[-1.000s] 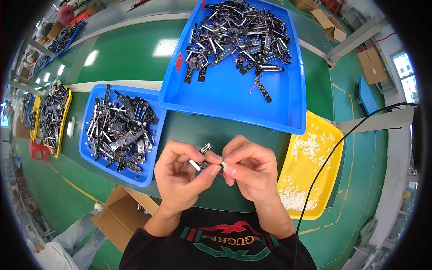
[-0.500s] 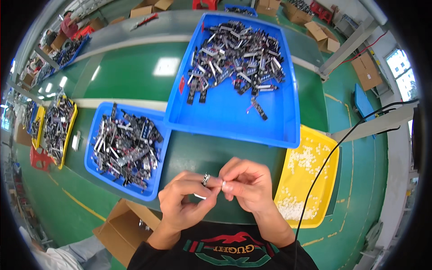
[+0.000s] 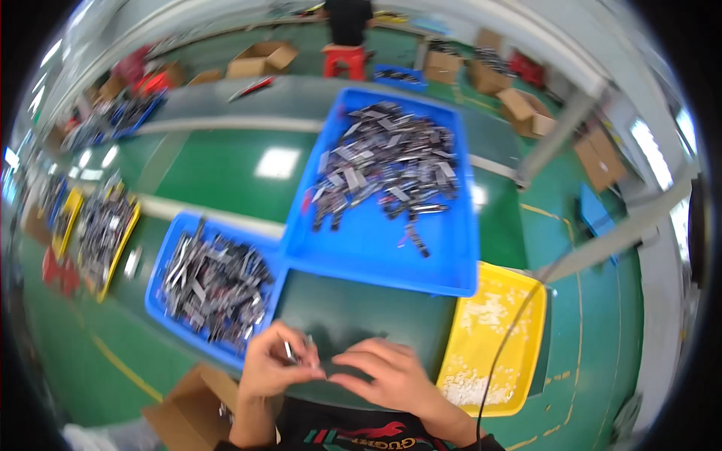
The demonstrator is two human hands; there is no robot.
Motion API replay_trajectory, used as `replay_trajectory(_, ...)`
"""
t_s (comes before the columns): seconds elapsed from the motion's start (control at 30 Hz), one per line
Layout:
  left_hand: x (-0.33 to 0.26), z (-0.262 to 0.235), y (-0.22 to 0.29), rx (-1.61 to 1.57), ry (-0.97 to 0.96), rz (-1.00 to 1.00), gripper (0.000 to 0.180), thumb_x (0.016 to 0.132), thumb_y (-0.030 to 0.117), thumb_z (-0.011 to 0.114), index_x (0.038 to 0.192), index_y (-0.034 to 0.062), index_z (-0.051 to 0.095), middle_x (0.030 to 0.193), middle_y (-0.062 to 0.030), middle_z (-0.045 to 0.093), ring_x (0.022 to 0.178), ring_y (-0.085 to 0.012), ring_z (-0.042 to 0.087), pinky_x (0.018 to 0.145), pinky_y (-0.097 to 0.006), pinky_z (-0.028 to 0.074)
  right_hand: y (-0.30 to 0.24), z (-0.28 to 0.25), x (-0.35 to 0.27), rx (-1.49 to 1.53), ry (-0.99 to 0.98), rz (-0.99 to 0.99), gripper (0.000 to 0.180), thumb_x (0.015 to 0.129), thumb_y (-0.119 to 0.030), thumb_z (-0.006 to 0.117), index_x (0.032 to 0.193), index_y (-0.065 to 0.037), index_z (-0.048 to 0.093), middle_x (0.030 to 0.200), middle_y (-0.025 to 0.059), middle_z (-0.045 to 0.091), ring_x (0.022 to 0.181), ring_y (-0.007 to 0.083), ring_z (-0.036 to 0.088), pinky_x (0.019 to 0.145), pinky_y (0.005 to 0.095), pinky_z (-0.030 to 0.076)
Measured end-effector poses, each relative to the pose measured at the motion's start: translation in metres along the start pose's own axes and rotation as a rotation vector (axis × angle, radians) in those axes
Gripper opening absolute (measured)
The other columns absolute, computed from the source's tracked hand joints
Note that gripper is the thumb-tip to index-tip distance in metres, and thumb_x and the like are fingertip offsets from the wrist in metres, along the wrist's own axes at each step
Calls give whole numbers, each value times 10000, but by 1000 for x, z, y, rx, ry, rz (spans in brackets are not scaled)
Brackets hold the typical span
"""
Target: The person assembles small electronic components by hand. They pick up circuit boards from a blue bin and attach small white cylindrical parts from a yellow bin, inserting them into the boards and placing the finished units back into the bin.
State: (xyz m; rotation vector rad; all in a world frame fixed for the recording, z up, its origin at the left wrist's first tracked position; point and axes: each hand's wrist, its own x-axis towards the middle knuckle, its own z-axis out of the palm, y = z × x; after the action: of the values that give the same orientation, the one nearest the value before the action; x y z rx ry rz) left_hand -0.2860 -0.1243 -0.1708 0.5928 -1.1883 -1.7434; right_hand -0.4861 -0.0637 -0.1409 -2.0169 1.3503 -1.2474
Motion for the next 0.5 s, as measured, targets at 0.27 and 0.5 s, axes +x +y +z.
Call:
replay_trajectory(0.27, -38, -95, 66, 777, 696, 193, 334, 728, -75, 753, 889, 51, 488, 786, -50, 622, 730, -107, 595, 667, -234, 474, 51, -64, -109, -365, 356, 584, 158, 847, -2, 626, 1004, 21, 628, 830, 93, 591, 655, 174, 552, 597, 269, 448)
replay_trajectory(0.5, -23, -157, 79, 1005, 952, 111, 184, 843, 52, 681, 1011, -1, 626, 770, 37, 540, 687, -51, 463, 628, -196, 386, 79, -76, -139, -769, 99, 675, 287, 850, -12, 584, 1133, 32, 577, 1069, 164, 532, 883, 345, 568, 731, 374, 481)
